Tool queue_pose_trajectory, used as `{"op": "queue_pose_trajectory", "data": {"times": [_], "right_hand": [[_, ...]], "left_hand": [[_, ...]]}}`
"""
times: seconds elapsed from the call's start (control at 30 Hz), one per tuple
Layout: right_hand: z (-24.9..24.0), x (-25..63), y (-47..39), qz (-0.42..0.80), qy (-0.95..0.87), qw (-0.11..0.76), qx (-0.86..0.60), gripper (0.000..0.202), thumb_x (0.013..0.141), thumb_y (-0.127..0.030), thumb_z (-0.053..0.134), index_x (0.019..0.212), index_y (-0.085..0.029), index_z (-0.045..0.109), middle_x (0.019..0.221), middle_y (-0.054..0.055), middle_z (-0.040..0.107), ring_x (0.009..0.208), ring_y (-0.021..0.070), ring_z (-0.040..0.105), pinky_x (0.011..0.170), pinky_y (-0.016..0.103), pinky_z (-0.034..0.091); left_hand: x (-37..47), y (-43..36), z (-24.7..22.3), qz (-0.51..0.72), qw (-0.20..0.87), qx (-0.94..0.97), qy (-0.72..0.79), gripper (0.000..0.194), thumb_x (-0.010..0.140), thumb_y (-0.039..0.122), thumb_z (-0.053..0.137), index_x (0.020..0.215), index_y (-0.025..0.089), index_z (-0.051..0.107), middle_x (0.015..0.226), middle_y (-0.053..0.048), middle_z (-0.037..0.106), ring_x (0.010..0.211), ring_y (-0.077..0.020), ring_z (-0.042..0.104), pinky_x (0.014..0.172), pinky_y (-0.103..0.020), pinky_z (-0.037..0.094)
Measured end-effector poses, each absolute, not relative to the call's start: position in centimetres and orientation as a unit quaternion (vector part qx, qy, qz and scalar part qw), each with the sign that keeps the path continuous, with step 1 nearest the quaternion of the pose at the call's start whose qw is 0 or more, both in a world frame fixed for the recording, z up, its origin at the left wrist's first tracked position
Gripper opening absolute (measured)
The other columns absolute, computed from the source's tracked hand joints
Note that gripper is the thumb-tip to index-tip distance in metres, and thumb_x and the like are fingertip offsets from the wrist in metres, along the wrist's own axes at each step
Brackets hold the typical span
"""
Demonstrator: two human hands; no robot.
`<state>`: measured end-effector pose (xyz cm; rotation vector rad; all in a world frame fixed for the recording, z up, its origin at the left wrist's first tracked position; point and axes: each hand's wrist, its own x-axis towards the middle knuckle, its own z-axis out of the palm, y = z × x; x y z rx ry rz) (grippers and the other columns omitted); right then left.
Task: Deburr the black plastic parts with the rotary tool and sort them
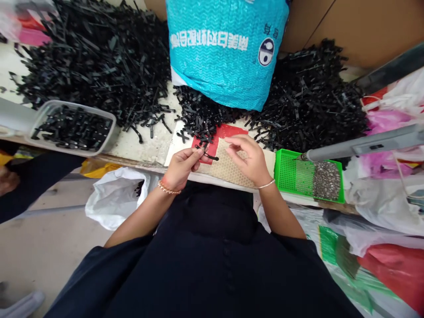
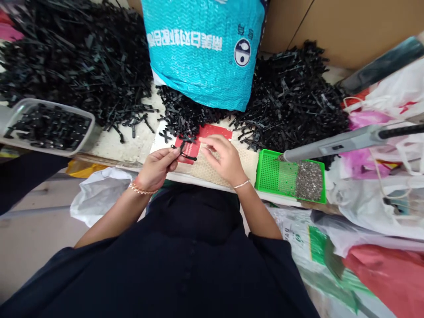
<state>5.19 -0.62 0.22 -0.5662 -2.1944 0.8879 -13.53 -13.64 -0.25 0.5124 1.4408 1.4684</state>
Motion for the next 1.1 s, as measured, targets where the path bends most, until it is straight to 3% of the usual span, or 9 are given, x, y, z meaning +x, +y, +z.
{"op": "queue_pose_trajectory", "data": {"times": [0.17, 0.37, 0.6, 0.73, 0.93, 1.1], "right_hand": [[0.1, -3.3, 0.5, 0.350, -0.903, 0.192, -0.162, 0.024, 0.105, -0.023, 0.059, 0.123, -0.019, 0.075, 0.121, 0.011, 0.074, 0.107, 0.0210, 0.071, 0.098, 0.037, 0.059], [-0.4, -11.3, -0.8, 0.211, -0.954, -0.031, -0.210, 0.032, 0.106, -0.021, 0.056, 0.131, -0.010, 0.071, 0.134, 0.020, 0.070, 0.123, 0.0293, 0.066, 0.112, 0.042, 0.049], [0.9, -11.9, -2.2, 0.112, -0.950, -0.129, -0.262, 0.040, 0.104, -0.008, 0.042, 0.137, -0.012, 0.064, 0.133, 0.022, 0.071, 0.117, 0.0313, 0.071, 0.097, 0.040, 0.056], [1.1, -10.4, -1.3, 0.159, -0.939, -0.088, -0.291, 0.047, 0.100, -0.004, 0.042, 0.142, -0.018, 0.059, 0.123, 0.017, 0.075, 0.105, 0.0283, 0.074, 0.091, 0.040, 0.058], [0.6, -5.0, 0.3, 0.583, -0.745, 0.151, -0.289, 0.051, 0.090, -0.025, 0.072, 0.139, -0.024, 0.061, 0.102, 0.001, 0.073, 0.091, 0.0157, 0.071, 0.092, 0.032, 0.060], [1.0, -1.3, -1.5, 0.690, -0.631, 0.197, -0.294, 0.053, 0.081, -0.037, 0.086, 0.129, -0.026, 0.068, 0.096, -0.001, 0.074, 0.090, 0.0151, 0.071, 0.092, 0.033, 0.062]], "left_hand": [[-15.9, -16.7, -1.3, 0.579, 0.506, 0.194, 0.610, 0.040, 0.072, 0.053, 0.090, 0.069, 0.015, 0.077, 0.070, -0.007, 0.075, 0.052, -0.0077, 0.048, 0.051, -0.023, 0.035], [-17.2, -18.9, -2.4, 0.559, 0.529, 0.197, 0.608, 0.038, 0.076, 0.053, 0.087, 0.071, 0.016, 0.078, 0.072, -0.007, 0.076, 0.059, -0.0105, 0.057, 0.057, -0.023, 0.041], [-19.2, -19.0, -3.5, 0.569, 0.537, 0.199, 0.590, 0.041, 0.072, 0.056, 0.091, 0.069, 0.017, 0.077, 0.065, -0.002, 0.070, 0.060, -0.0106, 0.056, 0.062, -0.024, 0.047], [-19.8, -18.7, -3.4, 0.563, 0.552, 0.187, 0.587, 0.045, 0.070, 0.059, 0.093, 0.073, 0.016, 0.079, 0.067, -0.005, 0.074, 0.061, -0.0125, 0.063, 0.060, -0.024, 0.050], [-19.2, -17.7, -0.4, 0.559, 0.610, 0.208, 0.522, 0.047, 0.073, 0.058, 0.094, 0.084, 0.014, 0.081, 0.079, -0.009, 0.080, 0.067, -0.0146, 0.073, 0.060, -0.022, 0.057], [-17.2, -16.0, 1.1, 0.528, 0.647, 0.243, 0.494, 0.049, 0.076, 0.060, 0.094, 0.086, 0.014, 0.081, 0.077, -0.010, 0.081, 0.068, -0.0177, 0.078, 0.069, -0.028, 0.066]]}}
